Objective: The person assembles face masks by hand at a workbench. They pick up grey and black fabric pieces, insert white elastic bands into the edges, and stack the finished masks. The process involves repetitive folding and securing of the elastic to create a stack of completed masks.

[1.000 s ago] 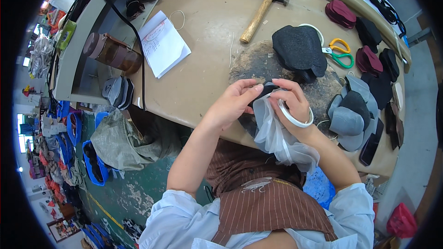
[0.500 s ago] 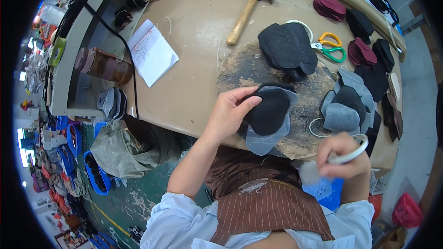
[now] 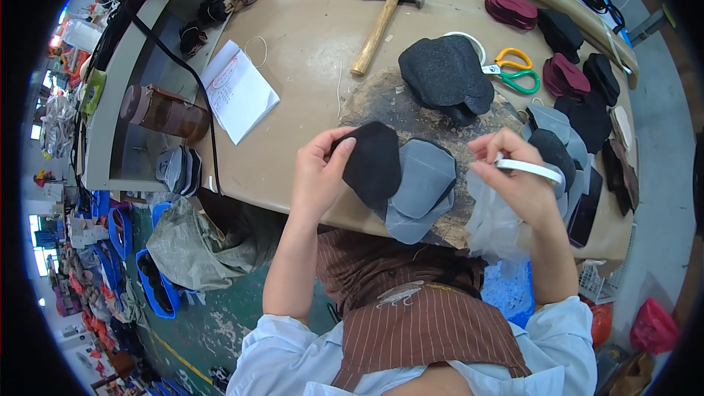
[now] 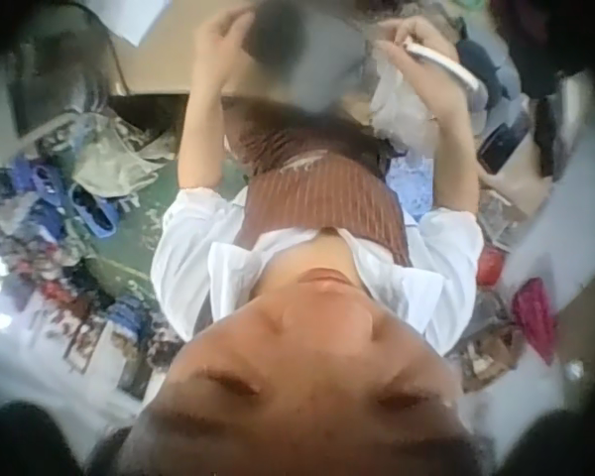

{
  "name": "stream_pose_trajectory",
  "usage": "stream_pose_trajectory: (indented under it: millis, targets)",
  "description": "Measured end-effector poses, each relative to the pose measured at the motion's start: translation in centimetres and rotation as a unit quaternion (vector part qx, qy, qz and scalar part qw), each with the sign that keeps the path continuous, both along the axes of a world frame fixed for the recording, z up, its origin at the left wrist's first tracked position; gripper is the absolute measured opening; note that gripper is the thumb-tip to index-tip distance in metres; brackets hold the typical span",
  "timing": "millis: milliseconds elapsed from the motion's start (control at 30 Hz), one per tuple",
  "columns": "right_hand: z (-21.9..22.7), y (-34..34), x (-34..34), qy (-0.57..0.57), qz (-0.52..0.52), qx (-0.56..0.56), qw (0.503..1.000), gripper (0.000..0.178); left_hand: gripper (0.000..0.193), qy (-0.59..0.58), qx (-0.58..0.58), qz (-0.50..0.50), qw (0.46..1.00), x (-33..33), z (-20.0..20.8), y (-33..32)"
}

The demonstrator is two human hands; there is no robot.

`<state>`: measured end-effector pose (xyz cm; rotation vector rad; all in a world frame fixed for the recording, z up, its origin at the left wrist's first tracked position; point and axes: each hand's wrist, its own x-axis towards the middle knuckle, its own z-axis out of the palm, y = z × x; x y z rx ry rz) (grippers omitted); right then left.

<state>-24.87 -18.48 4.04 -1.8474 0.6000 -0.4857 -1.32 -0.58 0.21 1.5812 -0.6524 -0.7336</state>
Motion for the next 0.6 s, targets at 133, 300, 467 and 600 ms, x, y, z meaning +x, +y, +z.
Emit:
stream_pose_trajectory:
  millis: [133, 300, 467, 600]
  targets:
    - [-2.4, 0.8, 1.3, 0.054, 0.023, -0.185, 0.981, 0.033, 0.024, 0.112, -0.075, 0.051, 0.990, 1.1, -0.3, 0.4]
    - [-4.5, 2.1, 3.4, 0.093, 0.018, -0.233, 0.968, 0.032, 0.032, 0.294, -0.159, 0.073, 0.940, 2.0, -0.2, 1.8]
    - [-4.8, 0.9, 2.6, 0.043, -0.022, -0.176, 0.983, 0.025, 0.038, 0.424, -0.162, 0.060, 0.889, 1.5, -0.5, 1.6]
    - [-4.3, 0.2, 1.3, 0.028, -0.047, -0.156, 0.986, 0.022, 0.032, 0.418, -0.147, 0.039, 0.896, 1.0, -0.6, 0.4]
